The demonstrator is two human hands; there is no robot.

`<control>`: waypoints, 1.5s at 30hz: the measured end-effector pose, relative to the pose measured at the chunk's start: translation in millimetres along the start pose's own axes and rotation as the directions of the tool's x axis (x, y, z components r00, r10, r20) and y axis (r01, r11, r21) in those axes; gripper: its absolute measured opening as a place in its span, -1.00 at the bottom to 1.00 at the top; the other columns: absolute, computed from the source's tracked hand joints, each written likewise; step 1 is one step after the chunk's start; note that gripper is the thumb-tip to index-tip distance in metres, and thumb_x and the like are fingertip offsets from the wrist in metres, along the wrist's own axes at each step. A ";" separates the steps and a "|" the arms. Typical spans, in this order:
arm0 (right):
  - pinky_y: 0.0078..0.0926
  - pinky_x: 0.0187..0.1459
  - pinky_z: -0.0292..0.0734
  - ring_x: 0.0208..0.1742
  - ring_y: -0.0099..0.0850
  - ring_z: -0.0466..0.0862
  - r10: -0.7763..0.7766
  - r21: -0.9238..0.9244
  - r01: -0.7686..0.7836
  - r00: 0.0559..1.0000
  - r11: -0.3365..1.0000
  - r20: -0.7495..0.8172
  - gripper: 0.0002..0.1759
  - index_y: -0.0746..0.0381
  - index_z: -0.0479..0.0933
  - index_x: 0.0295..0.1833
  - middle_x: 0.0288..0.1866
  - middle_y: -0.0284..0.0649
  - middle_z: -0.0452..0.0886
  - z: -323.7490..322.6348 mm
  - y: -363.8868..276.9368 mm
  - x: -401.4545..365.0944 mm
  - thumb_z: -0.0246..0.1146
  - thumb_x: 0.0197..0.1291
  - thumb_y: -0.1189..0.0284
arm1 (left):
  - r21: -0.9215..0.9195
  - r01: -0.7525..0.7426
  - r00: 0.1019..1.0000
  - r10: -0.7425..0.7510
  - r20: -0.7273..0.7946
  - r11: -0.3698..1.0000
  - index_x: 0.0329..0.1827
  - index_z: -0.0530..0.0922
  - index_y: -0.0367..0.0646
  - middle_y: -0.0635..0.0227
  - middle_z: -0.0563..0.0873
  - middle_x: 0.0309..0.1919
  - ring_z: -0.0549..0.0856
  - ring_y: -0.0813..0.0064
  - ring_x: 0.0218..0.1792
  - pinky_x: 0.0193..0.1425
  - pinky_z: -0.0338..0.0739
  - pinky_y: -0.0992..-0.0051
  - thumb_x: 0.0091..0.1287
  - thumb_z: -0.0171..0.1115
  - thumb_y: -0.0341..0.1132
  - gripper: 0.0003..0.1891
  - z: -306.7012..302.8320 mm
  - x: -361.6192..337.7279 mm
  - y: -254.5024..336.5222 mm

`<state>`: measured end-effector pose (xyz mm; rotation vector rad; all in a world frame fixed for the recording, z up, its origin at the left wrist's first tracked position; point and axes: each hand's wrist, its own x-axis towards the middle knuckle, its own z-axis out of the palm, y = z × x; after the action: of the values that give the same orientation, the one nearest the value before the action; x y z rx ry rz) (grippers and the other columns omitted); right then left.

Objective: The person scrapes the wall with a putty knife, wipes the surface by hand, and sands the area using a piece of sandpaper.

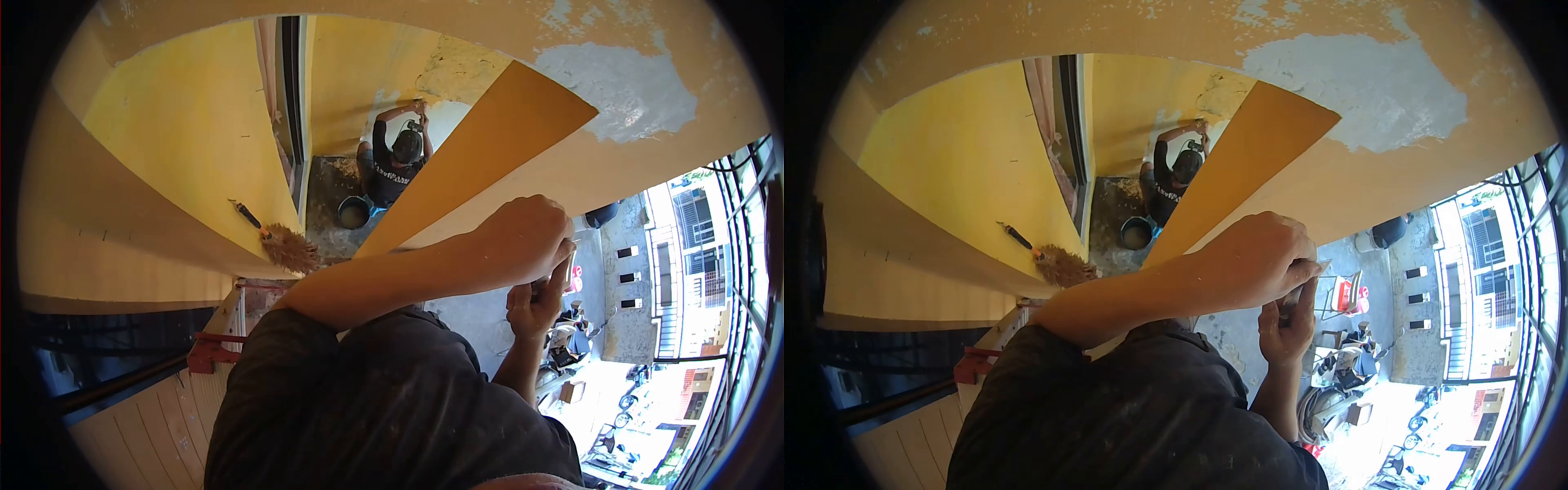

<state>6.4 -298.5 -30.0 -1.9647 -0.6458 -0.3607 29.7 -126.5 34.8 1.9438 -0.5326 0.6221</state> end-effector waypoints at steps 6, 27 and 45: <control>-0.69 -0.56 0.36 -0.61 -0.65 0.47 0.064 0.058 -0.063 0.998 0.996 -0.016 -0.16 0.40 -0.15 0.54 -0.47 -0.28 0.57 -3.0 -0.5 -8.7 0.12 0.21 0.60 | 0.015 -0.027 0.999 0.026 0.032 1.000 -0.44 0.69 -0.25 0.15 0.68 -0.50 0.67 0.18 -0.40 -0.22 0.52 0.27 0.22 0.32 -0.24 -0.77 -4.8 -0.5 9.4; -0.68 -0.45 0.43 -0.52 -0.63 0.53 0.079 0.104 -0.082 0.996 0.991 0.037 -0.17 0.52 -0.08 0.49 -0.46 -0.28 0.59 17.7 -2.8 3.8 0.21 0.22 0.59 | 0.100 0.060 0.994 -0.069 0.083 0.993 -0.44 0.67 -0.25 0.12 0.68 -0.46 0.68 0.14 -0.35 -0.16 0.54 0.23 0.23 0.26 -0.27 -0.79 -20.2 -0.5 -2.4; -0.72 -0.60 0.33 -0.63 -0.68 0.42 0.013 0.028 -0.016 0.996 0.999 0.091 -0.12 0.32 -0.25 0.57 -0.33 -0.26 0.56 15.5 11.8 -1.1 0.04 0.21 0.59 | 0.041 0.012 0.996 -0.015 0.083 0.999 -0.44 0.66 -0.25 0.10 0.68 -0.45 0.68 0.13 -0.35 -0.15 0.54 0.22 0.25 0.23 -0.29 -0.79 -8.1 -6.4 -14.8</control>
<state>11.9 -289.4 -46.3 -1.9663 -0.6906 -0.2533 32.1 -112.4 23.8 2.0164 -0.5621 0.5490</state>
